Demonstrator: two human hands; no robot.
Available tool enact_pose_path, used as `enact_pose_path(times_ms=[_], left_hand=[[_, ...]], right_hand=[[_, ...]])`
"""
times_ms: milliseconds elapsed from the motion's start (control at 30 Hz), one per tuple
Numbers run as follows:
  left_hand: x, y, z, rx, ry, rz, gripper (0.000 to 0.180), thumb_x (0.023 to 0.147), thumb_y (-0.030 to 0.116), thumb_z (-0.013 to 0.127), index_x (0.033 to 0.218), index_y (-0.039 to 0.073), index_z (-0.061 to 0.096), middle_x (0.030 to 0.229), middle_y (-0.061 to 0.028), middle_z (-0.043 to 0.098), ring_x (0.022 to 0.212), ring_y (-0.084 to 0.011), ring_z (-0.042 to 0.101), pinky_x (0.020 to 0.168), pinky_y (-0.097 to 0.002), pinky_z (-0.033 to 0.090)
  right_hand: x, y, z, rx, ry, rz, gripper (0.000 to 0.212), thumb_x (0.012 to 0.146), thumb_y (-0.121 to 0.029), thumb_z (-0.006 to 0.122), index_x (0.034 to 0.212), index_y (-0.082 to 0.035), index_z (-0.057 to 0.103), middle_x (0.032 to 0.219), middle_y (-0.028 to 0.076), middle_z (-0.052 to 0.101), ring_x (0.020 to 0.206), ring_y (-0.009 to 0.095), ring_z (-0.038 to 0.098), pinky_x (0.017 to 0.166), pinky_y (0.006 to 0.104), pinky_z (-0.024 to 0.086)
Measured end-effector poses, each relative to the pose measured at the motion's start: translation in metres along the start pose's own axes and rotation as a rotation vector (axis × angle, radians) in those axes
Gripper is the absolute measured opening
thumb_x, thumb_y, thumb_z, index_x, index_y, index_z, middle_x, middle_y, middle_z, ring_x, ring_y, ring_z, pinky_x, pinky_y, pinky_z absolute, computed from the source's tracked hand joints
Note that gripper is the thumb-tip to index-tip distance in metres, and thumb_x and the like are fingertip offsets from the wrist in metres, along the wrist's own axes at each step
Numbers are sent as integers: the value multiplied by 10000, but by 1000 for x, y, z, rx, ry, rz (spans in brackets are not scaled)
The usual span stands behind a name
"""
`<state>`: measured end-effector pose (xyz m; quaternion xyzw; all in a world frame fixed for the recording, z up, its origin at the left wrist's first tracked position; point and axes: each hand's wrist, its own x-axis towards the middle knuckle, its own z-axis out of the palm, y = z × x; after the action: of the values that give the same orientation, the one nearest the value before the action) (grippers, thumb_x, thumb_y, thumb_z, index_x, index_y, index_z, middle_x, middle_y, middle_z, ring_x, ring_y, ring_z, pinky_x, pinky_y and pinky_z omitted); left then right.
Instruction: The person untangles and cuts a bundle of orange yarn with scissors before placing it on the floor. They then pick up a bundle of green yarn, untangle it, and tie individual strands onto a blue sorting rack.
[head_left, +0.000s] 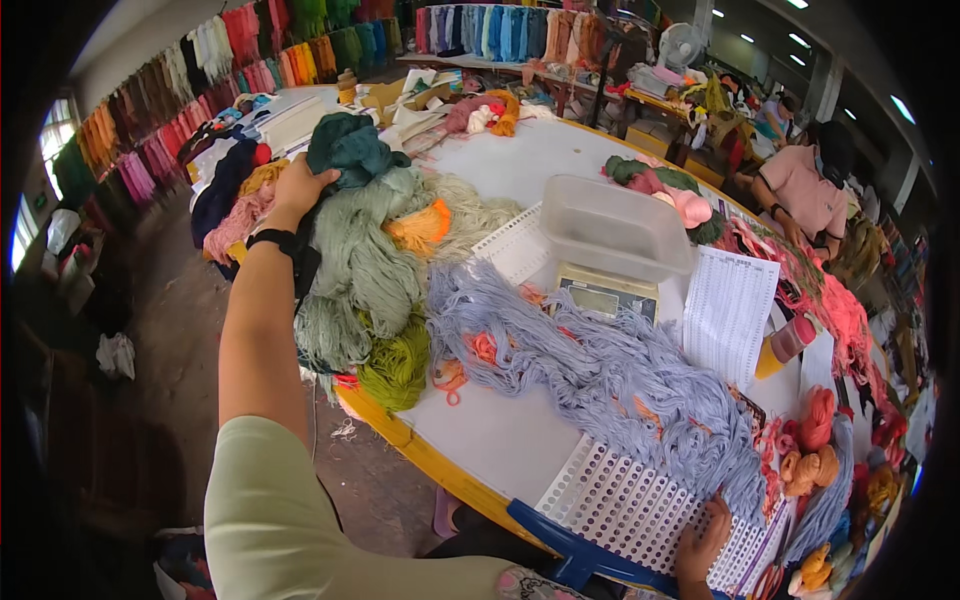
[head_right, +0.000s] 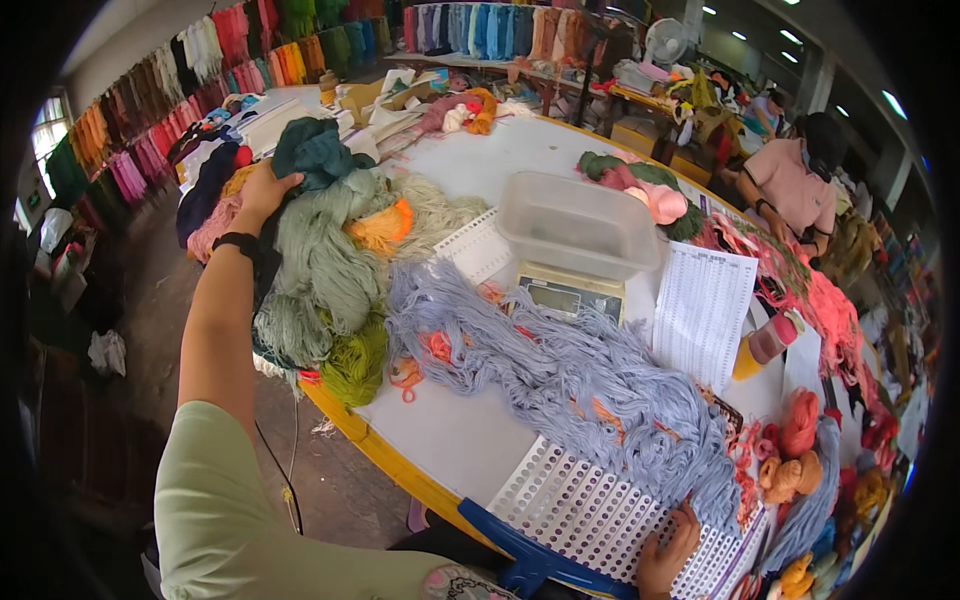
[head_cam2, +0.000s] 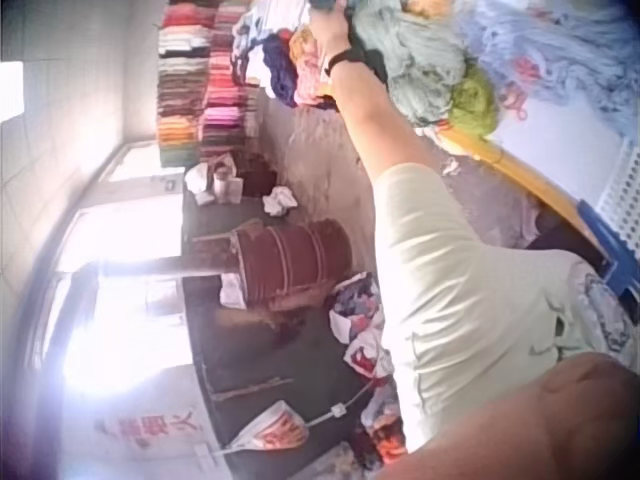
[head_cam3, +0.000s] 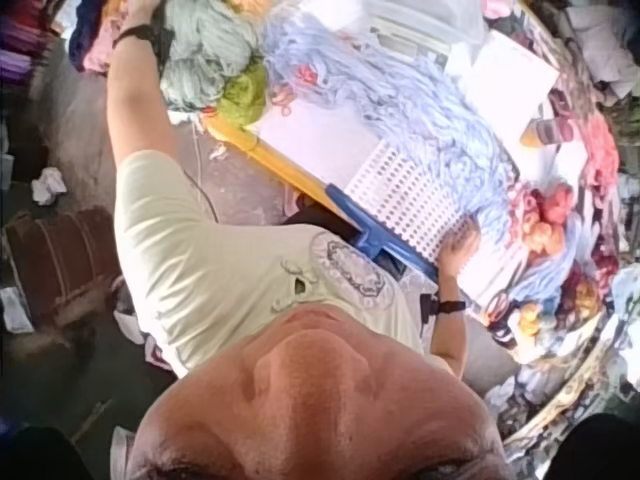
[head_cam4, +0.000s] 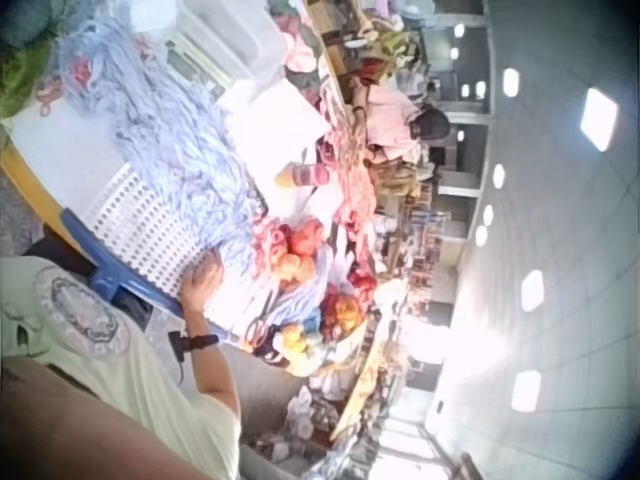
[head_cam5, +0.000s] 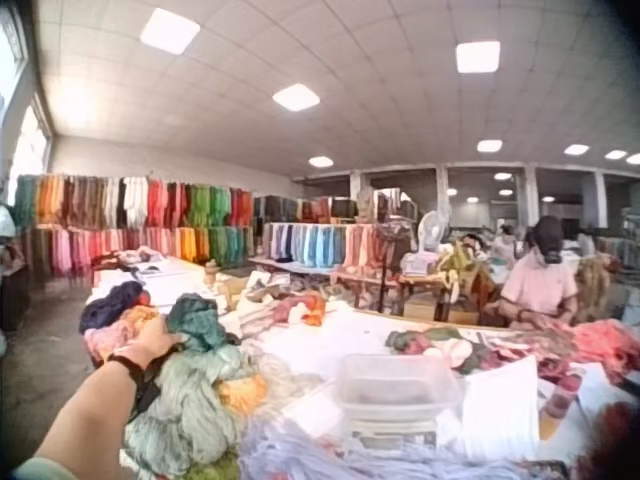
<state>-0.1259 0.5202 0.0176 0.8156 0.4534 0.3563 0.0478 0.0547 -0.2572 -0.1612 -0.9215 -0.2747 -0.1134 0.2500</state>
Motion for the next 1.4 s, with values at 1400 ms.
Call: enact_pose_path(times_ms=[1400], left_hand=[[-433, 150, -13, -390, -524, 813, 436, 709, 192, 758, 1127, 116, 666, 1366, -76, 511, 1342, -296, 371, 1108, -544, 226]], right_hand=[[102, -226, 113, 1036, -385, 45, 822, 796, -24, 718, 1431, -47, 197, 1307, 166, 385, 1056, 182, 517, 845, 283, 477]])
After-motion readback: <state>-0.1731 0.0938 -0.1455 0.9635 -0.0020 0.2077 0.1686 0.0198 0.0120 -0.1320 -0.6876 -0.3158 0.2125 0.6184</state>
